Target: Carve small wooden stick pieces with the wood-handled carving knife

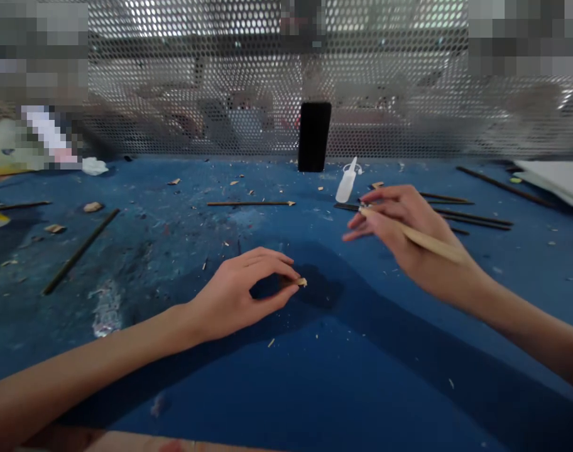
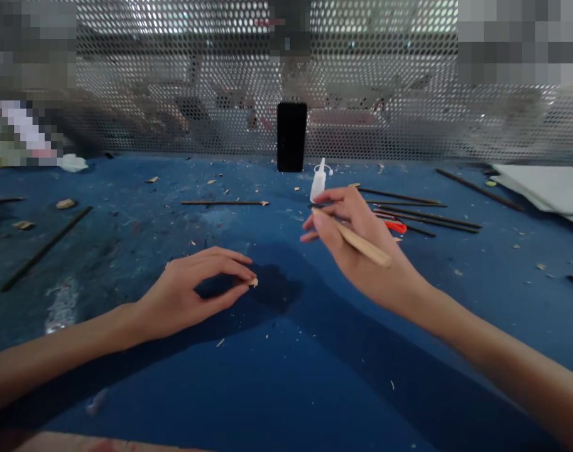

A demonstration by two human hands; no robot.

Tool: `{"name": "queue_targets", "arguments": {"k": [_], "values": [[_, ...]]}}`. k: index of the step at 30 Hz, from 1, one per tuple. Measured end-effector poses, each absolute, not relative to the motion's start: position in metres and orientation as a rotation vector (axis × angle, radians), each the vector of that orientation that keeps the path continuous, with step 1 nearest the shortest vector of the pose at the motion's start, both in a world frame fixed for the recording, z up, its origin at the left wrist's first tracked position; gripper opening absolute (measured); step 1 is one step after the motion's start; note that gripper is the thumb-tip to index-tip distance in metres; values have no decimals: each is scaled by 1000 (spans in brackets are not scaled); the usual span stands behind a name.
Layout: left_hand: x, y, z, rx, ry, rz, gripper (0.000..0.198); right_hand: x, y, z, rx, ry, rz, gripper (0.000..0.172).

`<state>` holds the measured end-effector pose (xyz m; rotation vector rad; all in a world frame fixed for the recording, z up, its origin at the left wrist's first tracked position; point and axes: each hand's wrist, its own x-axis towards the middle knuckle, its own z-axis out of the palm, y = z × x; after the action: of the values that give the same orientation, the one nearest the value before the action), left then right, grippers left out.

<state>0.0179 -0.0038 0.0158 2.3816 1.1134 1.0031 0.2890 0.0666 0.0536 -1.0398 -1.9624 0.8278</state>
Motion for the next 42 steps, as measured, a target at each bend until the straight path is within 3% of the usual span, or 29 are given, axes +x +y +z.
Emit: {"name": "queue_targets", "arguments": {"k": [5,11,16,27,42], "values": [[34,-6,25,2077,1130,795,14,288,26,54,-1165,-2100,895,16],[47,15,19,2240,1003,732,17,284,24,38,-1185,-1864,1143,34],[50,29,6,2428,958,794,23,285,30,22,-1227,-1692,1104,41],[49,32,-2,2619,986,770,32,296,19,19,-1166,-2179,749,17],[43,34,-6,2572,801,690,27,297,29,16,-1224,-2165,1042,27]]}}
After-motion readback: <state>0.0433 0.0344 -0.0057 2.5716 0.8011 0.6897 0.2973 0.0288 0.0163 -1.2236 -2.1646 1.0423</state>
